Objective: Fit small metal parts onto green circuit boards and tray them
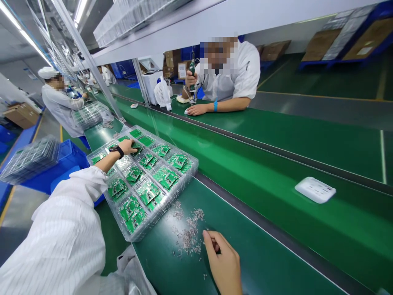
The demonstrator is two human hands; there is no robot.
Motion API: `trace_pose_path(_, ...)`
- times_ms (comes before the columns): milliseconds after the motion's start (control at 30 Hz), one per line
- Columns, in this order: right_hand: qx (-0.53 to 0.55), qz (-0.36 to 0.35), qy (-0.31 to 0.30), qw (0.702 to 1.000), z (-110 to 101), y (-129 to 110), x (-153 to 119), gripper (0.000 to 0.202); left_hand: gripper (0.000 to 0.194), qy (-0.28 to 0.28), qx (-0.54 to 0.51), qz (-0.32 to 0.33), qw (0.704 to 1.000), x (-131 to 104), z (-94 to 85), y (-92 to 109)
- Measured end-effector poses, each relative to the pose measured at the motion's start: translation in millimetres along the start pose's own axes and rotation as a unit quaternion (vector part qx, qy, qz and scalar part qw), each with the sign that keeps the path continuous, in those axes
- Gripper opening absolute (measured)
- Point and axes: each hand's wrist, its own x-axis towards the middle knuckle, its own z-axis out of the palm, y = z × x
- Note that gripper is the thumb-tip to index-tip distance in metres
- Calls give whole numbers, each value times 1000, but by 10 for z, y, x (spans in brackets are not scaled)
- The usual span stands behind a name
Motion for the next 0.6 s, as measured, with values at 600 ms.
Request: trace_pose_path(600, -4, 1, 2, 1000, -7, 6, 10, 51, 85, -106, -168, 34, 979, -127, -194, 121)
